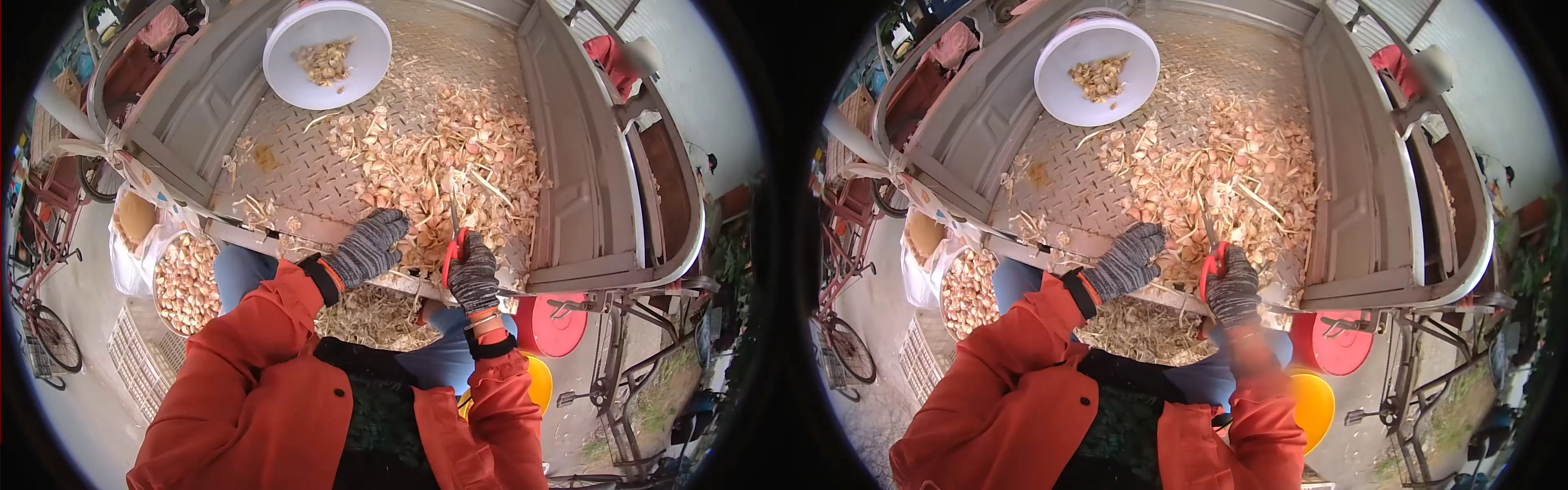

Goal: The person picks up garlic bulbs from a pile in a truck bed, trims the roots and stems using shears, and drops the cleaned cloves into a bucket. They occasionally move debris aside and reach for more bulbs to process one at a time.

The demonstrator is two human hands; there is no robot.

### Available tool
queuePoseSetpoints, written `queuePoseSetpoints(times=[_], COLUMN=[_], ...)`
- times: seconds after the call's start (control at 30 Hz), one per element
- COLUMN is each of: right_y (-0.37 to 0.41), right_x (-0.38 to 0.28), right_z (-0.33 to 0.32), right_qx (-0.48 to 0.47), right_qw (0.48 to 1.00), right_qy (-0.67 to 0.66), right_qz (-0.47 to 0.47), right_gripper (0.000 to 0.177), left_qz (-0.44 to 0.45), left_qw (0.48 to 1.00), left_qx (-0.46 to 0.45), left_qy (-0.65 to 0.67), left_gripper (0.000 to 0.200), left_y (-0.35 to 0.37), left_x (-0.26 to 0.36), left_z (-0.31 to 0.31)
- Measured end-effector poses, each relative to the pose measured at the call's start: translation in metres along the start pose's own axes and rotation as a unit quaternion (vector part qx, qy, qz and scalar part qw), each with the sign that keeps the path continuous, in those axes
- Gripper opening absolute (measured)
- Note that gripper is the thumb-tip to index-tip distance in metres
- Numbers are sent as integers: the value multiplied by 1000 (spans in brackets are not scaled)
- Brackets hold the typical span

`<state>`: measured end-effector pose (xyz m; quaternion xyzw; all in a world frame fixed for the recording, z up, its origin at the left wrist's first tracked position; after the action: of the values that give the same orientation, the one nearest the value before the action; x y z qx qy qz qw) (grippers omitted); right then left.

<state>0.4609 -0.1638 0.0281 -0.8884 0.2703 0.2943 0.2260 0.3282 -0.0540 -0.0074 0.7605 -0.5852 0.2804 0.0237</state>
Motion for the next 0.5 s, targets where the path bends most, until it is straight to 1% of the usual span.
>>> queuePoseSetpoints(times=[0.03,0.07,0.1,0.13,0.17,0.2,0.23,0.27,0.3,0.33,0.37,0.4,0.43,0.47,0.5], right_y=[7,14,23,30,36,45,56,64,70,72,71,67,64,63,65], right_x=[-7,-12,-7,-3,-1,-9,-6,-3,3,1,4,-9,-16,-16,-16], right_z=[9,17,29,36,41,37,40,41,43,35,30,18,10,12,11], right_qx=[6,-11,9,9,10,24,-8,-37,-65,-71,-88,-103,-116,-156,-157], right_qw=[999,1000,998,998,997,994,998,999,996,997,996,994,991,981,978], right_qy=[-31,13,54,61,67,101,59,17,-22,-34,-1,30,59,110,134], right_qz=[-13,6,-26,-25,-21,-37,-5,29,60,13,20,27,35,21,10], right_gripper=[23,27,31,33,35,34,34,34,33,35,37,39,40,45,46], left_qz=[-7,-5,-4,-1,11,21,32,2,-9,-23,-37,-24,-77,-129,-180], left_qw=[1000,999,998,996,996,996,996,998,999,998,995,987,968,939,902], left_qx=[-19,-40,-60,-81,-67,-57,-49,-36,-40,-43,-47,-5,-5,-6,-5], left_qy=[-7,-18,-30,-45,-58,-67,-73,-45,-5,35,74,160,241,318,392], left_gripper=[44,44,45,45,45,45,44,41,40,39,38,36,37,38,39], left_y=[4,6,7,7,5,6,7,7,5,5,7,5,6,11,18], left_x=[4,4,0,-4,-7,-8,-1,-2,-1,-2,-4,-1,-4,-3,-4], left_z=[8,19,30,38,40,42,38,32,25,19,17,9,6,2,2])
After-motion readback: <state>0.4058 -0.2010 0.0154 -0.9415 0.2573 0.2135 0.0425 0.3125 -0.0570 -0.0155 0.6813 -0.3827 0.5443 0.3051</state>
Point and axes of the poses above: each hand's wrist, its own y-axis away from the middle knuckle, its own z-axis out of the palm, x = y × z, the point moved 9 cm from there along -y, towards the middle knuckle, and after that the axes turned 4 degrees about z, right-handed, at the moved point
